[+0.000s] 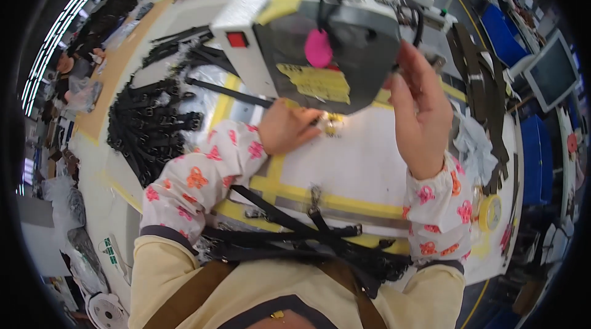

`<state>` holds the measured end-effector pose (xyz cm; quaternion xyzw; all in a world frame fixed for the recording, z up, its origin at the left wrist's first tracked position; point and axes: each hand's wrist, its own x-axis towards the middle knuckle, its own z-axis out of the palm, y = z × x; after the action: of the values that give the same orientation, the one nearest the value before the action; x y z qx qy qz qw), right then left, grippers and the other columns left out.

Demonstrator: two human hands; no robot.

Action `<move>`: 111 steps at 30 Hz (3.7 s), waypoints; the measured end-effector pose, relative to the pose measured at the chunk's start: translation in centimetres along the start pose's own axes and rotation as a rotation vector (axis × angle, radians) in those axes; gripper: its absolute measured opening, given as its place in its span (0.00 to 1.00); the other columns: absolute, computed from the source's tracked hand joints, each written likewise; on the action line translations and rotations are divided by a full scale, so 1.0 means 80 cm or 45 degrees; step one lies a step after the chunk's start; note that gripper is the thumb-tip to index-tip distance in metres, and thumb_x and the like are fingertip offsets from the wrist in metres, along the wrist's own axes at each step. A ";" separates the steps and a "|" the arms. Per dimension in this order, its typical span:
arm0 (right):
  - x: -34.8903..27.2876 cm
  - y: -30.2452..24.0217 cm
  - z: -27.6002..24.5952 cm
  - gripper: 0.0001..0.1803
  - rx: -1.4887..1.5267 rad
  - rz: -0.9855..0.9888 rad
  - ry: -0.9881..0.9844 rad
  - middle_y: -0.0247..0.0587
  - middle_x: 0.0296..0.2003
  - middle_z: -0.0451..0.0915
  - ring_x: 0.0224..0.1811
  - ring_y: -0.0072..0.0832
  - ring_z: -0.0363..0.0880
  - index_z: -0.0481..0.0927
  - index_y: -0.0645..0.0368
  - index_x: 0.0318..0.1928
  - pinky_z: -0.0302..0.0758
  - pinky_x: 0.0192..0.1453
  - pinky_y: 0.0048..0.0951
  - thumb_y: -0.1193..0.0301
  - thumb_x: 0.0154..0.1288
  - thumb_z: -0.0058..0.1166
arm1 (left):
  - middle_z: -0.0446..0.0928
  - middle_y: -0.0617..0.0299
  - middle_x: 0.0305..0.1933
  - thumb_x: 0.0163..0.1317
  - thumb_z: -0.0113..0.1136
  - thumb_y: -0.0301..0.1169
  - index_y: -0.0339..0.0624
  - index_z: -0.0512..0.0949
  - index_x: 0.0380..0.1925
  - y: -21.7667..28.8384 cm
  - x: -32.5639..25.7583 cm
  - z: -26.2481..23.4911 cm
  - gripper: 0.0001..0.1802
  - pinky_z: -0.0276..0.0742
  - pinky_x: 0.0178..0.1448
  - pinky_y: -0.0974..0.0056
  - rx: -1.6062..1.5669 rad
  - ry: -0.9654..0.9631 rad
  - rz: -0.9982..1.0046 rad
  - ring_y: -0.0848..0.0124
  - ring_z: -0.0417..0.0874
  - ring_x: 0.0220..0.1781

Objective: Assembling and sewing leather straps with buckles at a workshop station.

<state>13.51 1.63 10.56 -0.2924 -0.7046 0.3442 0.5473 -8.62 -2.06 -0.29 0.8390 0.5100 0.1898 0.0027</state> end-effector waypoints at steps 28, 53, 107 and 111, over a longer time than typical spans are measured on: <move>-0.025 0.011 -0.034 0.10 0.072 0.024 -0.151 0.42 0.47 0.73 0.37 0.20 0.73 0.75 0.67 0.43 0.71 0.40 0.19 0.81 0.62 0.46 | 0.73 0.63 0.31 0.45 0.61 0.36 0.51 0.78 0.27 -0.085 0.000 -0.026 0.08 0.64 0.44 0.58 0.205 0.559 0.171 0.64 0.73 0.37; -0.178 -0.034 -0.065 0.27 -0.590 0.093 -1.161 0.52 0.46 0.73 0.47 0.48 0.72 0.72 0.64 0.47 0.71 0.49 0.37 0.66 0.47 0.64 | 0.77 0.48 0.41 0.54 0.60 0.34 0.36 0.74 0.46 0.026 -0.168 -0.150 0.20 0.75 0.42 0.57 -0.279 -0.240 -0.151 0.51 0.79 0.37; -0.111 0.104 0.050 0.15 -0.458 -0.019 -0.597 0.47 0.30 0.78 0.29 0.42 0.77 0.70 0.61 0.36 0.75 0.33 0.34 0.71 0.50 0.62 | 0.77 0.54 0.37 0.52 0.62 0.39 0.41 0.78 0.36 -0.145 0.009 0.004 0.16 0.70 0.46 0.57 -0.045 0.219 -0.065 0.54 0.76 0.41; -0.114 0.114 0.039 0.16 -0.482 -0.080 -0.553 0.45 0.29 0.77 0.26 0.36 0.77 0.71 0.61 0.38 0.75 0.30 0.29 0.73 0.49 0.64 | 0.78 0.55 0.32 0.52 0.59 0.34 0.41 0.79 0.32 -0.086 0.003 -0.007 0.09 0.72 0.39 0.55 0.359 0.479 0.030 0.55 0.77 0.32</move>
<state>12.91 -0.68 -2.53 -0.2868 -0.8657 0.2440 0.3297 -14.55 1.35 -1.08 0.7867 0.5134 0.2696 -0.2119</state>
